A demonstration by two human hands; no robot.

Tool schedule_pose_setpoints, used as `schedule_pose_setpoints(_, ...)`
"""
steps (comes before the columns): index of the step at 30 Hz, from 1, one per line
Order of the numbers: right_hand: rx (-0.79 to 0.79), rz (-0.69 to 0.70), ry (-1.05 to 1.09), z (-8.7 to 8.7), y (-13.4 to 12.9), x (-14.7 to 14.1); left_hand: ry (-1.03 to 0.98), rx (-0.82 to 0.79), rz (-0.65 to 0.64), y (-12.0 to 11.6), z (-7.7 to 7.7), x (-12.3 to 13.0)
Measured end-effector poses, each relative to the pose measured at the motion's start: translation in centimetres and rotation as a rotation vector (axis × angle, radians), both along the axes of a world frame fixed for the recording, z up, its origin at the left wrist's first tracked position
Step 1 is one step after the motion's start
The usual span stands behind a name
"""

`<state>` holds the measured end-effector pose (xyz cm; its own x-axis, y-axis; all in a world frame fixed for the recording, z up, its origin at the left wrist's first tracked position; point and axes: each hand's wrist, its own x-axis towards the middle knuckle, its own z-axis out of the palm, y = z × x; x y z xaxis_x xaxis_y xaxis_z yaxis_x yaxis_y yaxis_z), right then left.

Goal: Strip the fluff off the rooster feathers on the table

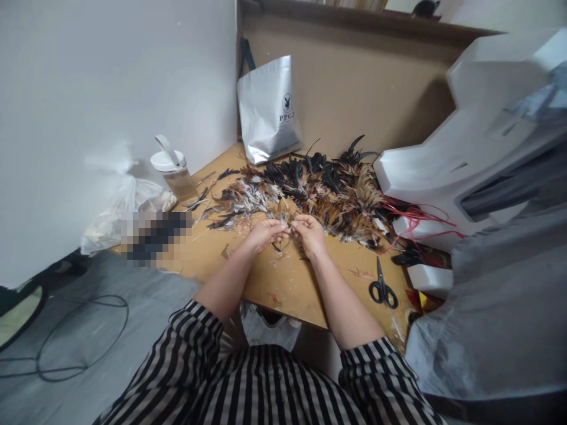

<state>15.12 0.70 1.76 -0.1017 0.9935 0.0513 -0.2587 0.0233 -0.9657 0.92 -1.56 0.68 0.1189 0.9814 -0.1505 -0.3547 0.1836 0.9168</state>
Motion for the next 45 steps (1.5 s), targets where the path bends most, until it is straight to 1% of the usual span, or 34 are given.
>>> schedule_pose_setpoints(4, 0.022, -0.026, -0.016, 0.1, -0.3, -0.2, 0.014, 0.017, -0.060, -0.1, 0.0, 0.0)
schedule_pose_setpoints(9, 0.031, -0.039, -0.029, 0.4, -0.5, -0.4, 0.029, 0.020, -0.109, -0.3, 0.3, 0.1)
schedule_pose_setpoints(12, 0.032, -0.032, -0.013, 0.4, -0.6, -0.5, 0.047, 0.025, -0.107, -0.3, 0.4, 0.1)
schedule_pose_setpoints(16, 0.067, -0.033, -0.014, 0.2, -0.6, -0.5, 0.101, 0.024, -0.108, -0.1, -0.1, 0.2)
schedule_pose_setpoints(19, 0.082, -0.030, -0.041, 0.1, -0.6, -0.6, 0.154, 0.056, -0.102, 0.0, -0.3, 0.2)
schedule_pose_setpoints(22, 0.072, -0.038, -0.092, -0.1, -0.5, -0.5, 0.163, 0.096, -0.037, 0.2, -0.1, -0.2)
schedule_pose_setpoints(24, 0.113, -0.054, -0.204, -0.5, -0.5, -0.5, 0.119, 0.121, 0.050, 0.4, 0.0, -0.5)
schedule_pose_setpoints(25, 0.154, -0.050, -0.298, -0.6, -0.6, -0.4, 0.080, 0.133, 0.101, 0.5, 0.1, -0.7)
schedule_pose_setpoints(27, 0.248, 0.004, -0.558, -0.9, -0.8, -0.3, -0.002, 0.147, 0.203, 0.7, 0.1, -1.1)
schedule_pose_setpoints(29, 0.328, 0.094, -0.858, -1.0, -1.2, -0.3, -0.058, 0.150, 0.276, 0.8, 0.0, -1.3)
schedule_pose_setpoints(30, 0.358, 0.128, -0.996, -0.9, -1.4, -0.3, -0.070, 0.149, 0.296, 0.9, -0.1, -1.3)
schedule_pose_setpoints(32, 0.406, 0.148, -1.215, -0.6, -1.9, -0.5, -0.073, 0.151, 0.309, 0.9, -0.2, -1.3)
schedule_pose_setpoints(34, 0.425, 0.137, -1.352, -0.3, -2.2, -0.7, -0.068, 0.156, 0.313, 0.9, -0.2, -1.2)
schedule_pose_setpoints(36, 0.411, 0.134, -1.414, -0.1, -2.3, -0.8, -0.062, 0.159, 0.312, 0.9, -0.3, -1.2)
schedule_pose_setpoints(38, 0.390, 0.123, -1.400, -0.2, -2.2, -0.8, -0.055, 0.156, 0.306, 0.9, -0.3, -1.1)
schedule_pose_setpoints(40, 0.367, 0.085, -1.298, -0.5, -1.8, -0.6, -0.057, 0.151, 0.306, 0.8, -0.2, -1.1)
schedule_pose_setpoints(42, 0.310, 0.038, -1.080, -0.7, -1.2, -0.4, -0.076, 0.150, 0.308, 0.8, -0.1, -1.2)
schedule_pose_setpoints(45, 0.124, -0.021, -0.619, -0.8, -0.3, 0.0, -0.124, 0.137, 0.283, 0.7, 0.0, -1.3)
